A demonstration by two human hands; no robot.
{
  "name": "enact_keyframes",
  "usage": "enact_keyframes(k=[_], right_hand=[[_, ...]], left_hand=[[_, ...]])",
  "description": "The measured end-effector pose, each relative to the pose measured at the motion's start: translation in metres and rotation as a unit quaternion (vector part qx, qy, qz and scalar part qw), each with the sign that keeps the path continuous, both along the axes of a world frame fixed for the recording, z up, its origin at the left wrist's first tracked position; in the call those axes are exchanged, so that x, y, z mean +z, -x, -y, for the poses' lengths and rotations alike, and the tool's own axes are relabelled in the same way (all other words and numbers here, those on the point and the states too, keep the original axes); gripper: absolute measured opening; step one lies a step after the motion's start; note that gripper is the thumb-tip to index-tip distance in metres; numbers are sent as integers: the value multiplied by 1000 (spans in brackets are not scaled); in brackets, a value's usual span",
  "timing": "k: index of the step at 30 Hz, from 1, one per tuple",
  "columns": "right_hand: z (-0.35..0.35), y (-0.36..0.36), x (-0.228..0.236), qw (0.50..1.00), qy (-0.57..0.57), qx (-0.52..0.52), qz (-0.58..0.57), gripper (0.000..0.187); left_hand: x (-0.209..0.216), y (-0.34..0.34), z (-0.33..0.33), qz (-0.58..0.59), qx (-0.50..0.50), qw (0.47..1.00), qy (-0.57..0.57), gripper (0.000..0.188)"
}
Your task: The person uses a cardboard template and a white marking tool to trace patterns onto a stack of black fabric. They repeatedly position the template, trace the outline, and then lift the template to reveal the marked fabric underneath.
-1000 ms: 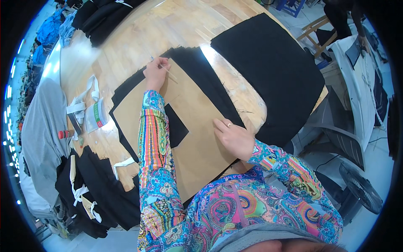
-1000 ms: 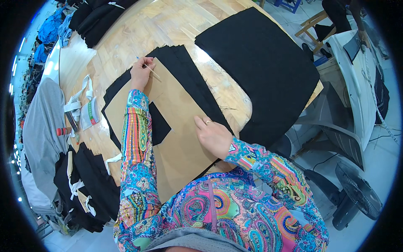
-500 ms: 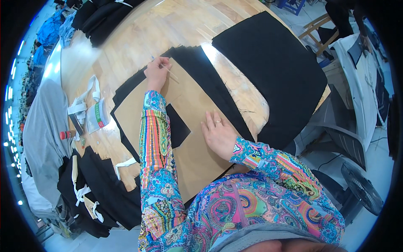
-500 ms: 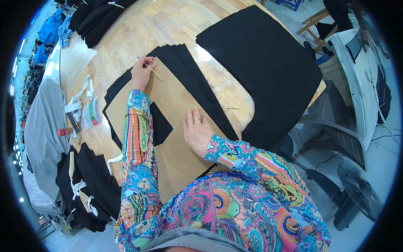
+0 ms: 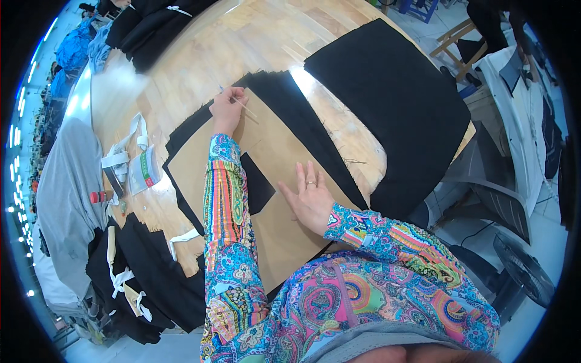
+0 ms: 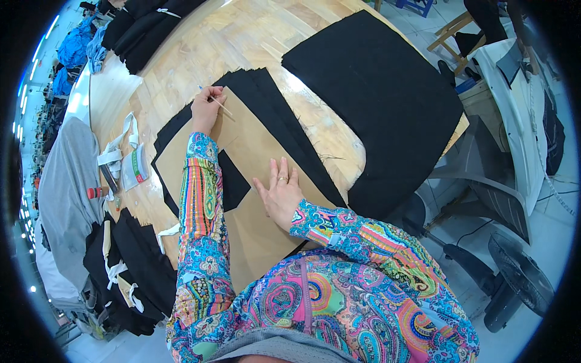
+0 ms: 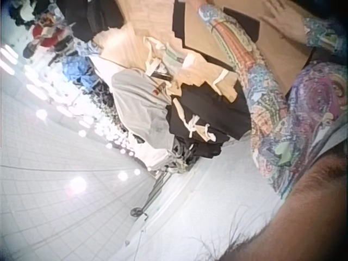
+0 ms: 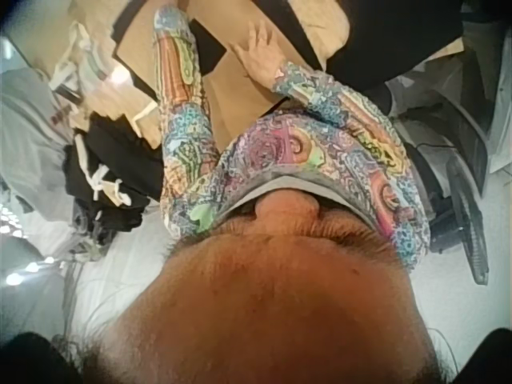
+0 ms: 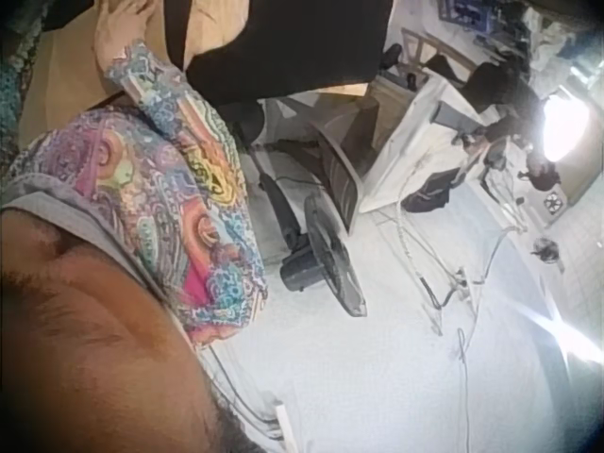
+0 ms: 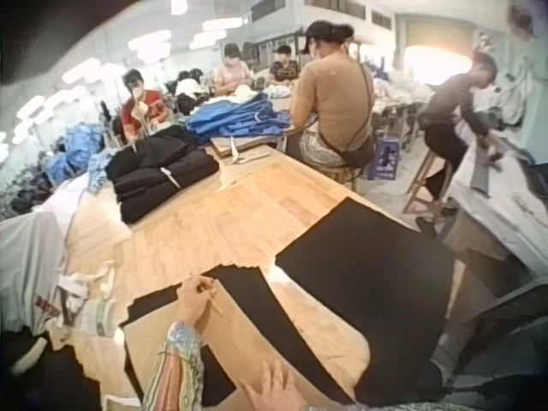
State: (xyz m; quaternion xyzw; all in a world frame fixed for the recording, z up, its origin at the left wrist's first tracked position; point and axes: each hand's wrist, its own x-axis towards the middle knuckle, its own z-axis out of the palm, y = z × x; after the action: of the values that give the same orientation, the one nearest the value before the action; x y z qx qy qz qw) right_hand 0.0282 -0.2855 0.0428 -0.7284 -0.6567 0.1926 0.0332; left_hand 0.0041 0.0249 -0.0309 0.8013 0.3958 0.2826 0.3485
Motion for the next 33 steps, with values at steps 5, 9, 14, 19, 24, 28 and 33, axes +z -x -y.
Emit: enact_keyframes(k=[5, 9, 14, 19, 24, 28, 33], right_hand=[[1, -1, 0, 1000, 2, 0, 0, 79], [1, -2, 3, 1000, 6, -2, -3, 79], [0, -1, 1, 1000, 9, 9, 4, 79], [-1, 0, 2, 999, 33, 5, 21, 73], [0, 0, -3, 1000, 22, 1, 14, 77], [-1, 0, 0, 1000, 21, 8, 15, 77], [0, -1, 0, 1000, 16, 10, 22, 76]], left_hand=[[7, -3, 6, -2, 1, 1000, 11, 19], [8, -4, 7, 3, -1, 1000, 15, 19], [3, 2, 2, 12, -9, 1000, -24, 20], [1, -2, 2, 9, -8, 1000, -24, 20], [18, -5, 13, -27, -9, 1000, -12, 18], [17, -3, 11, -18, -15, 1000, -18, 18], [18, -3, 13, -16, -4, 1000, 10, 17]])
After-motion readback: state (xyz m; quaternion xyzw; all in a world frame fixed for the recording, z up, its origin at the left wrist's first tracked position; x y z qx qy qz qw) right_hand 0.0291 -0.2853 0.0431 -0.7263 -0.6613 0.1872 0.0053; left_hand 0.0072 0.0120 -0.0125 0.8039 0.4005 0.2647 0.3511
